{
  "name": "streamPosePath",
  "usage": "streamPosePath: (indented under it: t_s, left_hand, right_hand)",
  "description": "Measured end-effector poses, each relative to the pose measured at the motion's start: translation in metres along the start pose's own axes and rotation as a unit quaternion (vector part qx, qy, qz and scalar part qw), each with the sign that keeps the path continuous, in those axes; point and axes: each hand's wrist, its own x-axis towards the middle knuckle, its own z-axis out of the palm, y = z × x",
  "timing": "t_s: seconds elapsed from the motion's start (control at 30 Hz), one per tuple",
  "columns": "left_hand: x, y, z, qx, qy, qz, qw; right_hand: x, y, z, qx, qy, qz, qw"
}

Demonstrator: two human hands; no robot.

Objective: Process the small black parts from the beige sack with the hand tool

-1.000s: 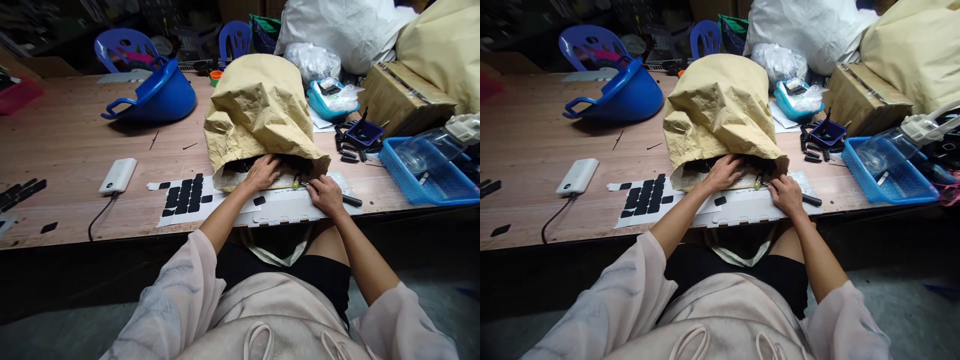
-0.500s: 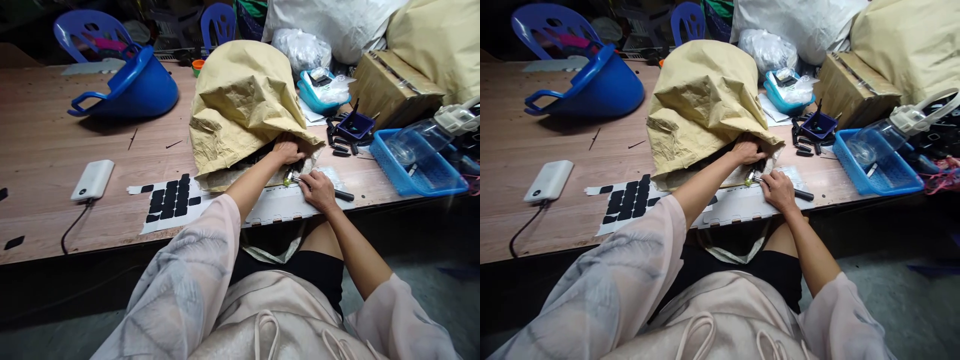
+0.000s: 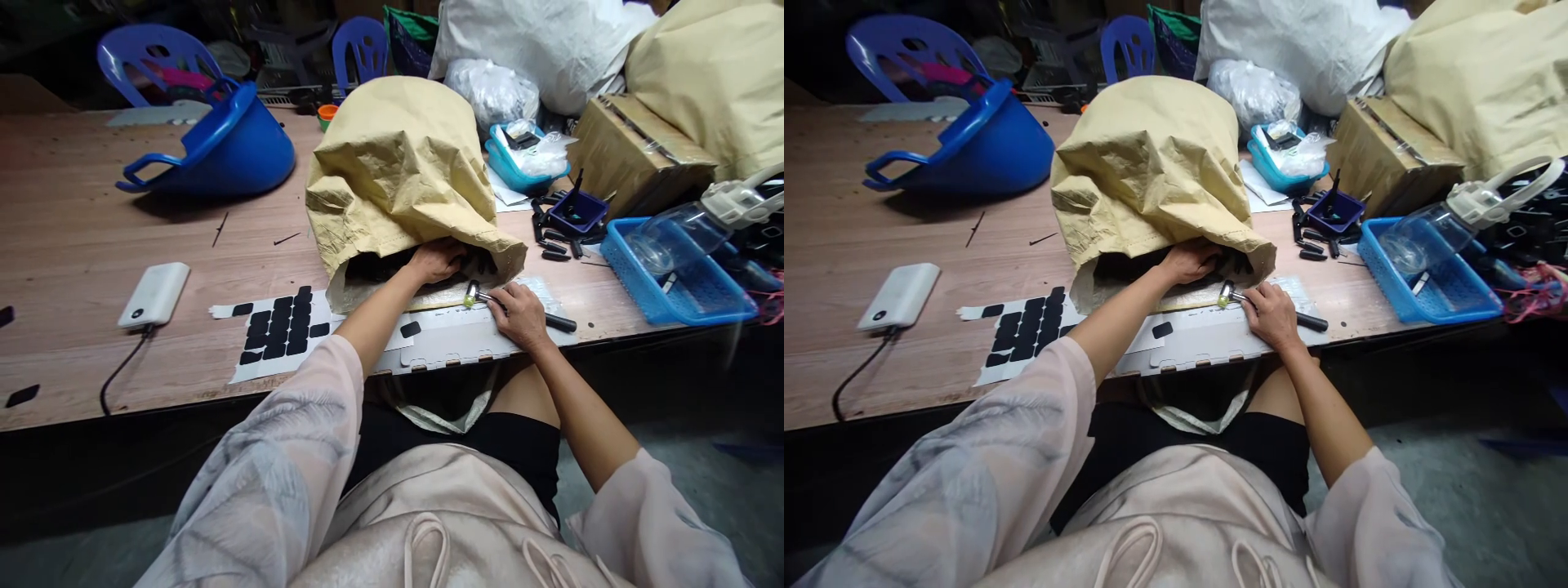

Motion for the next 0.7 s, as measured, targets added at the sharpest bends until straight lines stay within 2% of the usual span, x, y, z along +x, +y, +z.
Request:
streamPosePath:
  t_s: [0.13, 0.27, 0.53, 0.7]
  left_hand:
    - [-0.013, -0.010, 0.000, 0.003, -0.011, 0.008, 1.000]
    - [-0.021, -0.005, -0.003, -0.012, -0.030, -0.013, 0.999]
    - [-0.064, 0.015, -0.013, -0.058, 0.052, -0.061, 0.995]
    - [-0.083, 0.016, -0.007, -0.023, 0.037, -0.086, 0.995]
  right_hand:
    - [0.000, 0.001, 0.001, 0.002, 0.004, 0.002, 1.000]
    - [0.000, 0.002, 0.002, 0.002, 0.006, 0.000, 1.000]
    - [0.001, 0.001, 0.002, 0.011, 0.012, 0.004, 1.000]
    - [0.001, 0.002, 0.002, 0.012, 0.010, 0.005, 1.000]
